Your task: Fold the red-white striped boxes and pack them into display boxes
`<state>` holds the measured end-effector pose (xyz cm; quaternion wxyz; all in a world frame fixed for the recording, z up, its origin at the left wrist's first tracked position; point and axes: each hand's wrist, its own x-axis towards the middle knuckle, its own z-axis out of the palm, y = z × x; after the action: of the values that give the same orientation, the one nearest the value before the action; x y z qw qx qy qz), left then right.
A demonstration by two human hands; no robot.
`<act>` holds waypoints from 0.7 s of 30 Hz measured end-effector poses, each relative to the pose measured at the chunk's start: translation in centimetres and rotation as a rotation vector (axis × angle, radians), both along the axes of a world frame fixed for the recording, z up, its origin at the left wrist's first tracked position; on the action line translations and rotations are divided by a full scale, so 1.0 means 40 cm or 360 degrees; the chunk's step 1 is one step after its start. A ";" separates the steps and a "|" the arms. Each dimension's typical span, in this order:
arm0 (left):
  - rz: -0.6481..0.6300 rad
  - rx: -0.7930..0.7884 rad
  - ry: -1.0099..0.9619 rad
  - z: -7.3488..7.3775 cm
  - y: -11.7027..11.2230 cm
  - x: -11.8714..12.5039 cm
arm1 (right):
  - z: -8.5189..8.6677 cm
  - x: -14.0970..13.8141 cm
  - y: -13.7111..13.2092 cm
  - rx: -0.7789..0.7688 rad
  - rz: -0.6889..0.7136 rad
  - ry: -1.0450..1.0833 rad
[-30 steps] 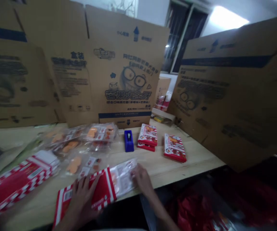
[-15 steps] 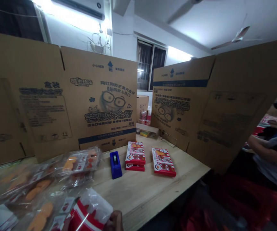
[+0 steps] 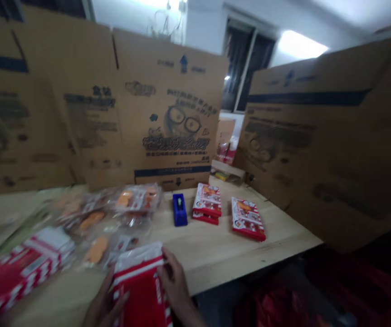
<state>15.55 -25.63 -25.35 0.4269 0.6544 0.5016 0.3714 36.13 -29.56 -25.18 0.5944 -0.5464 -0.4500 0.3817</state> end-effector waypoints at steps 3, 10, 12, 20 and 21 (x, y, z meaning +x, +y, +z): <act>-0.0145 -0.0288 -0.0338 0.042 -0.016 -0.001 | 0.043 0.000 -0.014 -0.0054 0.0127 0.0153; -0.0215 -0.0336 -0.0768 0.096 -0.016 -0.008 | 0.075 -0.014 -0.009 -0.0133 0.0272 0.0312; -0.0237 -0.0398 -0.0855 0.079 -0.037 -0.014 | 0.066 -0.013 -0.023 -0.0162 0.0292 0.0302; -0.0386 -0.0529 -0.1085 0.055 -0.039 -0.032 | 0.055 -0.019 -0.036 -0.0147 0.0302 0.0125; -0.0396 -0.0521 -0.1096 0.062 -0.032 -0.032 | 0.058 -0.019 -0.032 -0.0145 0.0313 0.0130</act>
<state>14.26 -26.92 -22.88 0.7104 0.4708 0.2985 0.4296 35.36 -30.84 -22.86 0.5465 -0.5100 -0.4591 0.4801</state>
